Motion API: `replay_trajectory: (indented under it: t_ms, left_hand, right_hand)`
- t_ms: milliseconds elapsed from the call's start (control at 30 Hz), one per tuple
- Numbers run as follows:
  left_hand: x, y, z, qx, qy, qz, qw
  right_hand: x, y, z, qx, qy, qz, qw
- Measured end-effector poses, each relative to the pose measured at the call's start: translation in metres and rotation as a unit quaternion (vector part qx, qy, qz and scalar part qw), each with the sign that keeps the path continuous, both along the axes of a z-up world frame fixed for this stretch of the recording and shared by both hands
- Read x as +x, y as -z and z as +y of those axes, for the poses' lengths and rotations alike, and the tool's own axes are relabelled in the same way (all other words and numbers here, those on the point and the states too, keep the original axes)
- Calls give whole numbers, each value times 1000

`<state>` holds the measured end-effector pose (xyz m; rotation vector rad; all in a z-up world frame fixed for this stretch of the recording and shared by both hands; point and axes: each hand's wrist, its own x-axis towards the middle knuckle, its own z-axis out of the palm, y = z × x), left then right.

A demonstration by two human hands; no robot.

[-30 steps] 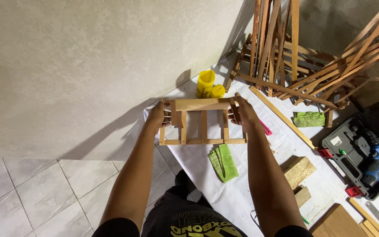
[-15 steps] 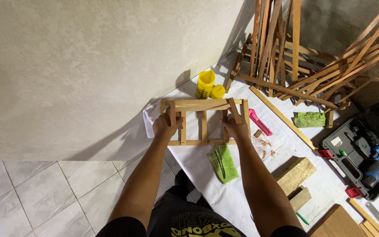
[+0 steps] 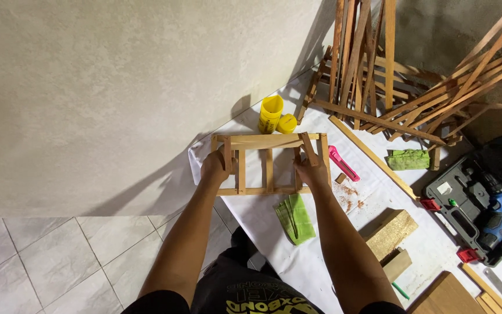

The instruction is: The person assembles a small wooden frame at a workbench. They position wood strips on a base board, hammer nails to fasten the joints, fit pieces together, cut a wood strip with a circular saw, and sand a wooden board by hand.

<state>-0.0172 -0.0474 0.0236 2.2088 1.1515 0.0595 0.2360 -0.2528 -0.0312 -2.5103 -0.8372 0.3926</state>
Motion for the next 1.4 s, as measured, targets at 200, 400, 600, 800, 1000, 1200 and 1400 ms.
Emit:
replay_trajectory:
  t_ms: [200, 400, 600, 800, 1000, 1200, 1400]
  left_hand:
    - [1, -18, -2, -81, -30, 30, 996]
    - [0, -13, 2, -21, 20, 35, 999]
    - [-5, -38, -5, -29, -6, 20, 999]
    - [-9, -13, -4, 1, -5, 18, 1000]
    - [-9, -9, -6, -25, -23, 14, 999]
    - [-8, -5, -6, -1, -14, 27, 1000]
    - [-8, -6, -4, -4, -11, 60, 998]
  right_hand:
    - [-10, -12, -5, 17, -8, -16, 1000]
    - [-9, -10, -2, -22, 10, -12, 1000]
    - [-15, -14, -4, 50, 33, 30, 998]
    - [-21, -20, -2, 1, 37, 20, 999]
    - [-8, 4, -6, 33, -2, -47, 998]
    - [-18, -12, -8, 43, 23, 27, 998]
    - [-17, -11, -10, 26, 8, -1, 1000]
